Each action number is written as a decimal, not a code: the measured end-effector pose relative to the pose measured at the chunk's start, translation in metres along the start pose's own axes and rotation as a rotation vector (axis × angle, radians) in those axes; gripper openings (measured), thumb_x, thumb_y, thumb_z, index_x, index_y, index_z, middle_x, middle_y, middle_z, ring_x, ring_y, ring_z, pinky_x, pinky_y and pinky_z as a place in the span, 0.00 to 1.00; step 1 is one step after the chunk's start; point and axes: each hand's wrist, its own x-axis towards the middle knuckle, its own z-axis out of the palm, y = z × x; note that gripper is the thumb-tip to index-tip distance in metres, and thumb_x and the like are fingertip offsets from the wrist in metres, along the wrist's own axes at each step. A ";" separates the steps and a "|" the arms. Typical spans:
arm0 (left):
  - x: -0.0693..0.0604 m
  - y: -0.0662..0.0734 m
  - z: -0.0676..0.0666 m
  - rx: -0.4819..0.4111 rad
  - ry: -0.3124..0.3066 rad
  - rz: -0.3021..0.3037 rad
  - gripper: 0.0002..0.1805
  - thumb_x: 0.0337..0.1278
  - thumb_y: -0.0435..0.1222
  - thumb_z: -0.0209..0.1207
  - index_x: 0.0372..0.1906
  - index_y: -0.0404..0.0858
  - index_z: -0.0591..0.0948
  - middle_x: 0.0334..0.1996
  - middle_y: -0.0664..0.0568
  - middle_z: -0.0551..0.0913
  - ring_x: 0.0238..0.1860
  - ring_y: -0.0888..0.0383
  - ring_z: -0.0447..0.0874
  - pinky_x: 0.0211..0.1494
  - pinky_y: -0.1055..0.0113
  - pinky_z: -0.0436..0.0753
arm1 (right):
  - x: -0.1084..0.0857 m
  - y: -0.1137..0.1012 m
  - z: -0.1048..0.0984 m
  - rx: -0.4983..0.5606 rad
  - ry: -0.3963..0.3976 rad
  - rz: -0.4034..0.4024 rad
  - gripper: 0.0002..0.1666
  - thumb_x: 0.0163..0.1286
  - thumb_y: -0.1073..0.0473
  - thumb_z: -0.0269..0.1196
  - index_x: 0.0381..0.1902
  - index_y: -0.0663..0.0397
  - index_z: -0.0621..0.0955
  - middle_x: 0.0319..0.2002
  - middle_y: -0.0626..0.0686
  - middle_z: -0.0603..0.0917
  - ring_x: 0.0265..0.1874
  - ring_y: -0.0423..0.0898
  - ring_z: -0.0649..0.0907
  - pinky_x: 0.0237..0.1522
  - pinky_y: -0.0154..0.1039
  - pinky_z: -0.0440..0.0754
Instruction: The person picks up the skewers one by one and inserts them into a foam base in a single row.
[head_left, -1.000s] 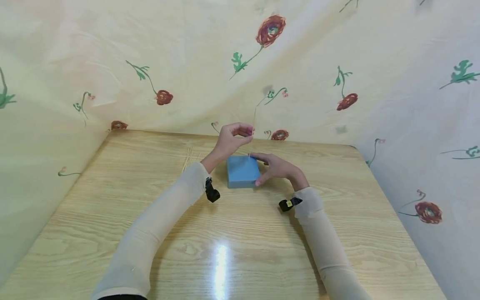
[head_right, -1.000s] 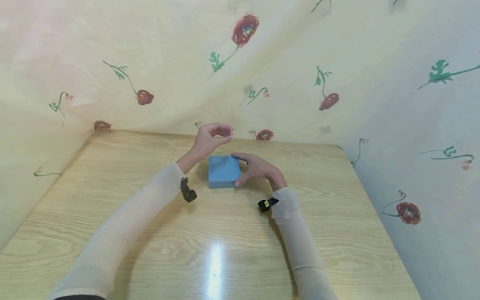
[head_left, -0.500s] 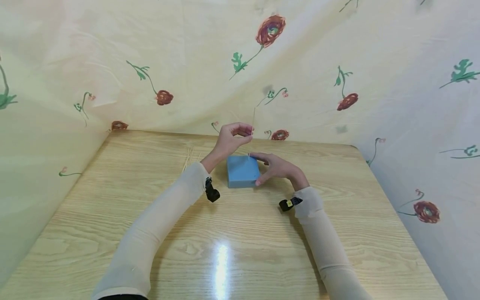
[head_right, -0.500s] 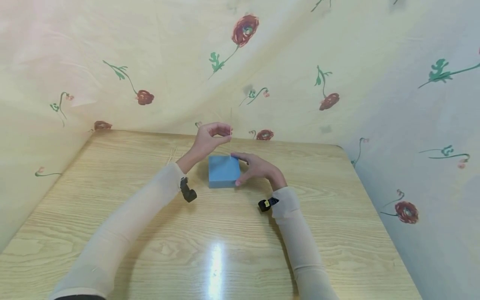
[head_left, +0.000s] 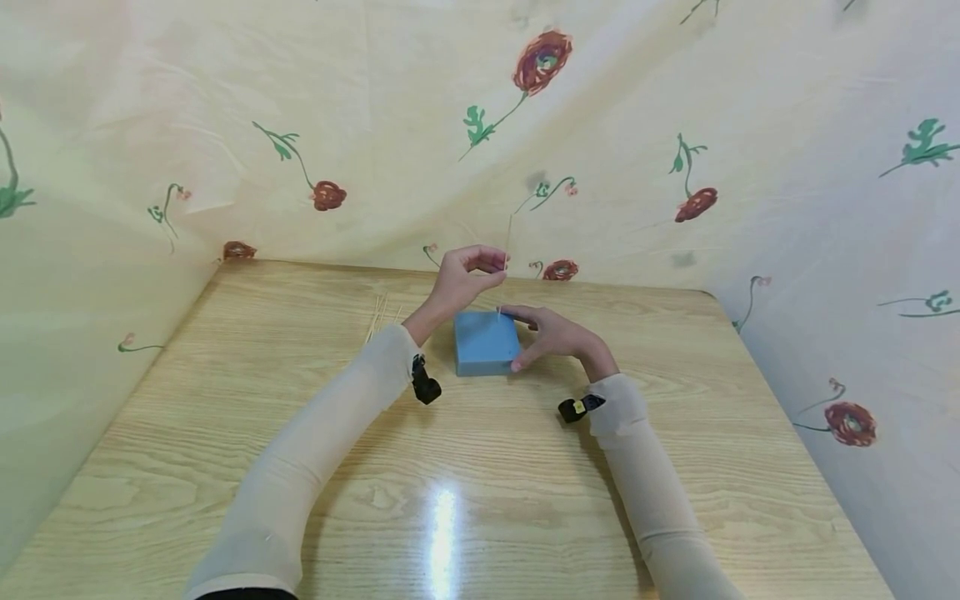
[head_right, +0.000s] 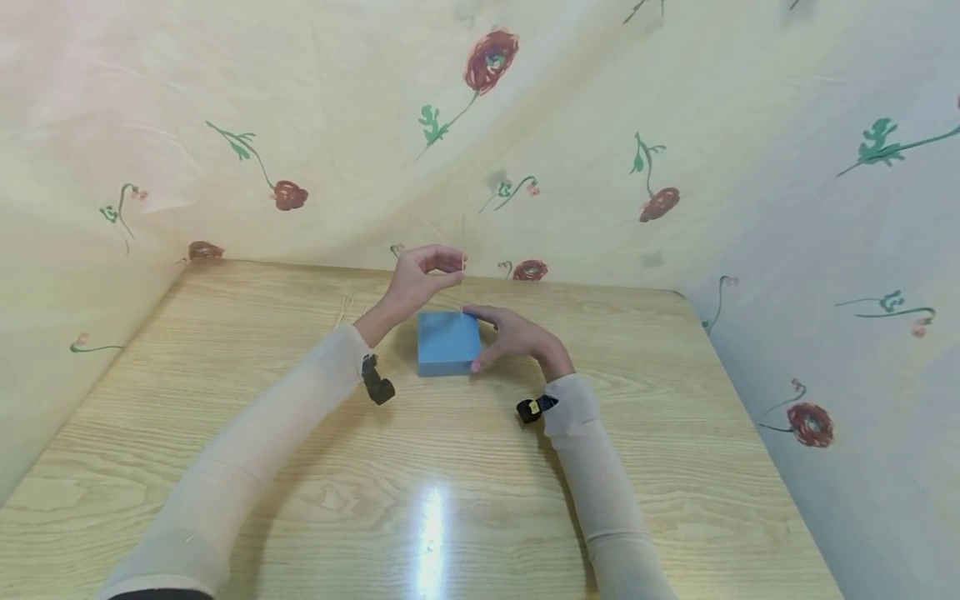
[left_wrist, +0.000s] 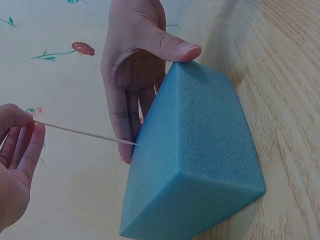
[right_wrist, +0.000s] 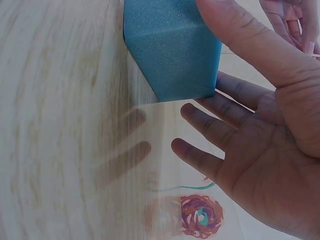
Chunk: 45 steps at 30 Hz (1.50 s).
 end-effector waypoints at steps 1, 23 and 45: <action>0.000 0.000 0.000 0.002 -0.001 -0.001 0.12 0.61 0.25 0.65 0.49 0.29 0.85 0.45 0.36 0.88 0.40 0.58 0.87 0.50 0.68 0.87 | 0.000 0.000 0.000 -0.002 0.000 -0.001 0.64 0.53 0.55 0.81 0.80 0.56 0.58 0.80 0.58 0.59 0.80 0.62 0.55 0.78 0.64 0.56; 0.007 0.005 -0.006 0.029 -0.041 -0.049 0.10 0.62 0.25 0.64 0.47 0.28 0.83 0.43 0.40 0.86 0.40 0.54 0.87 0.46 0.64 0.89 | 0.001 0.001 0.000 0.001 -0.006 0.003 0.64 0.53 0.53 0.82 0.80 0.57 0.58 0.80 0.58 0.59 0.81 0.61 0.55 0.79 0.63 0.56; 0.007 0.005 -0.002 0.012 -0.048 -0.039 0.09 0.62 0.25 0.64 0.46 0.30 0.84 0.40 0.42 0.86 0.37 0.59 0.85 0.46 0.67 0.88 | 0.000 0.002 -0.001 0.013 -0.001 -0.008 0.65 0.51 0.54 0.82 0.80 0.57 0.58 0.80 0.59 0.60 0.80 0.62 0.56 0.79 0.63 0.55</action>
